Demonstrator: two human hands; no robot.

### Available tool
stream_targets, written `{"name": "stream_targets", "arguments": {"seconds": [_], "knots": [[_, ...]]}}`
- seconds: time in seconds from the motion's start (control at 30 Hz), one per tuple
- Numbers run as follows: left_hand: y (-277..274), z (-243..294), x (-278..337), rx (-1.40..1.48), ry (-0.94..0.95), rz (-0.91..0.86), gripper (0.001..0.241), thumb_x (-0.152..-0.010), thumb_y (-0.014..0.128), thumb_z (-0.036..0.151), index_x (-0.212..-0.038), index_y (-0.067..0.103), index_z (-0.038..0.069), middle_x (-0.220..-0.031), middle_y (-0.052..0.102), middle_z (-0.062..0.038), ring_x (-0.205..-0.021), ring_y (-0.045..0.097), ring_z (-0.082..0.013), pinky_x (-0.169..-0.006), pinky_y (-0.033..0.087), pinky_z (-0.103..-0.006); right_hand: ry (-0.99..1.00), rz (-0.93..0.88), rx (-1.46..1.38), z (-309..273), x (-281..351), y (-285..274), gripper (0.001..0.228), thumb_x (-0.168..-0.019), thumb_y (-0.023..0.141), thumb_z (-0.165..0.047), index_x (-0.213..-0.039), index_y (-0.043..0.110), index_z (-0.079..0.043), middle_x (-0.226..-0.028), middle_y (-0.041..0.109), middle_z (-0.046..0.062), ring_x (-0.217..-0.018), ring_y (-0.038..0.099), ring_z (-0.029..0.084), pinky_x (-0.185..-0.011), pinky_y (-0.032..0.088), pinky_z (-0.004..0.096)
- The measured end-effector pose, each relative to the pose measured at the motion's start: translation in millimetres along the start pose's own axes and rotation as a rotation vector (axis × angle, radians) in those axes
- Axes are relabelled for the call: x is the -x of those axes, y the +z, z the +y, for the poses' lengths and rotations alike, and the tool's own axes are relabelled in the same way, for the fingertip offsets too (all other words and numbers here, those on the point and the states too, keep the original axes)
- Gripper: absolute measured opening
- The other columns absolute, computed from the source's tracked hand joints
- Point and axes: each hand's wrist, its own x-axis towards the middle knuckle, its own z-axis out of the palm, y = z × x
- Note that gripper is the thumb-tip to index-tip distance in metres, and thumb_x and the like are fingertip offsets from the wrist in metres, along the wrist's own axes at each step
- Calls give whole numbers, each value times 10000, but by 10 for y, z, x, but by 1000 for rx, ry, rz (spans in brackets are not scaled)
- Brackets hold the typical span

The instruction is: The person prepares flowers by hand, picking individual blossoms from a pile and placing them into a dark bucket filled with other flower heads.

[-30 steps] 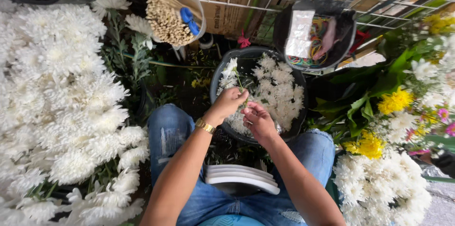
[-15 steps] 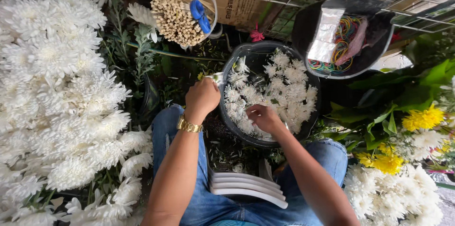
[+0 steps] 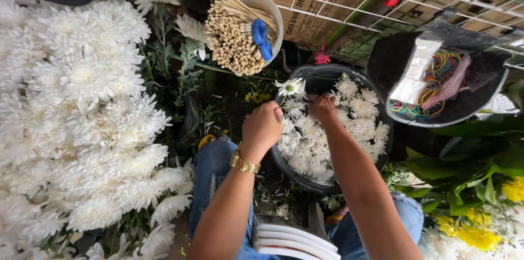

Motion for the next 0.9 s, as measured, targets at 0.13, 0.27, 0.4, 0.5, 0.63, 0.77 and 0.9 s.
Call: {"name": "stream_targets", "arguments": {"seconds": [0.13,0.27,0.4,0.5,0.63,0.77,0.9], "knots": [[114,-120,-103,34,52,32,315,-1028,441,220,-1155,700,95,-1114,711,-213,-1083,668,-502,-940,535,-605,-79,32,67,135,166,-66,415,-881,627,-544,-1229,674,-323,-1377,470,83,-1344,447,365,-991,531,542],[152,-145,-95,75,236,160,211,-987,553,129,-1061,751,128,-1035,708,-150,-1029,688,-451,-894,567,-553,-797,569,-379,489,150,89,77,-896,773,-289,-898,743,-218,-888,768,30,-915,729,294,-792,582,432],[178,-177,-124,135,406,214,178,-966,598,58,-1054,752,61,-1049,690,-165,-1037,679,-433,-924,559,-525,-458,478,-672,159,1498,-768,243,-982,700,-164,-1181,691,-25,-1168,664,272,-1131,636,434,-890,578,440],[174,-172,-112,170,547,258,122,-928,646,54,-982,755,62,-1015,696,-151,-1041,667,-432,-917,562,-525,-466,398,-1122,263,1716,-760,334,-964,578,40,-1290,617,-24,-1221,668,131,-1128,587,178,-1021,503,420],[172,-103,1,297,741,307,101,-918,666,0,-975,748,10,-943,695,-187,-965,674,-430,-847,585,-471,-549,495,-1212,251,2214,-953,327,-961,568,63,-1279,620,8,-1205,680,115,-1118,584,171,-1026,493,425],[-42,253,722,459,922,339,198,-973,564,-41,-1050,735,23,-859,712,-140,-853,711,-320,-787,599,-410,-651,750,-1121,-77,3202,-1880,71,-1066,576,-58,-1132,585,-33,-974,641,67,-901,629,141,-798,496,272],[-302,742,1317,521,1157,471,186,-1054,496,38,-1124,666,10,-858,658,-125,-817,659,-262,-772,577,-387,-955,1117,-1185,-345,3661,-2604,211,-1081,548,-100,-1079,507,107,-813,644,285,-707,710,365,-730,638,472]]}}
